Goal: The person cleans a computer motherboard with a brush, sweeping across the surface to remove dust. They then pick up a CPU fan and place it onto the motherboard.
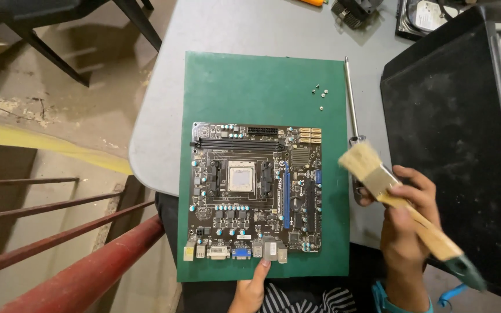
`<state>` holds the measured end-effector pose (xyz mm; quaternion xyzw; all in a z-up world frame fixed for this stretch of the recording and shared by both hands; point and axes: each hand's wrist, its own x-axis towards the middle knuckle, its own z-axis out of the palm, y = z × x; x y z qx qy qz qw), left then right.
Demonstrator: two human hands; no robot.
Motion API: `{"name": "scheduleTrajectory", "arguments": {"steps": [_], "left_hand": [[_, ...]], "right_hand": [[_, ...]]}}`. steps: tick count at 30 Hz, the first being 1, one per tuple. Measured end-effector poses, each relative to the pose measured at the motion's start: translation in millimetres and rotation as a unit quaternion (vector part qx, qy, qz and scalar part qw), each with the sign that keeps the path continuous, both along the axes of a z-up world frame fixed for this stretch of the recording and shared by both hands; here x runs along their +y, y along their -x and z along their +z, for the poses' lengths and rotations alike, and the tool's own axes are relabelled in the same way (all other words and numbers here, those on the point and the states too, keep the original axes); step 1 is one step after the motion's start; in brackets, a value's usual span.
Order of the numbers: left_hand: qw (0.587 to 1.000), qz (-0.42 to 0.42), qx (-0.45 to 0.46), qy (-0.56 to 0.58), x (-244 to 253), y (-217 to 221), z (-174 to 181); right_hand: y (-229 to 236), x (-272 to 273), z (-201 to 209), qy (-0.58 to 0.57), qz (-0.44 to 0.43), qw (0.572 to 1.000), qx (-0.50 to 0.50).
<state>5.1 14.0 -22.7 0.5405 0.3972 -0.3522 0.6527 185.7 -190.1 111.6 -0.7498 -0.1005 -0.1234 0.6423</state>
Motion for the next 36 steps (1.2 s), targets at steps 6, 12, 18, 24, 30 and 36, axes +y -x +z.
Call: {"name": "scheduleTrajectory", "arguments": {"steps": [6,12,18,24,30,36], "left_hand": [[0.991,0.081,-0.101,0.017,-9,13,-29],[0.997,0.059,-0.051,0.005,-12,30,-54],[0.997,0.068,-0.023,0.015,-9,24,-48],[0.996,0.081,0.020,0.003,-16,36,-67],[0.996,0.063,0.057,0.017,-8,17,-38],[0.987,0.116,-0.113,-0.019,-12,17,-37]], "right_hand": [[-6,25,19,0.108,0.001,0.993,-0.037],[-6,29,15,0.052,-0.018,0.998,-0.012],[-7,26,17,0.056,-0.023,0.998,-0.020],[-11,22,12,0.079,-0.057,0.994,-0.052],[-17,27,15,0.091,-0.007,0.996,-0.017],[-65,63,55,0.226,0.141,0.957,-0.112]]}}
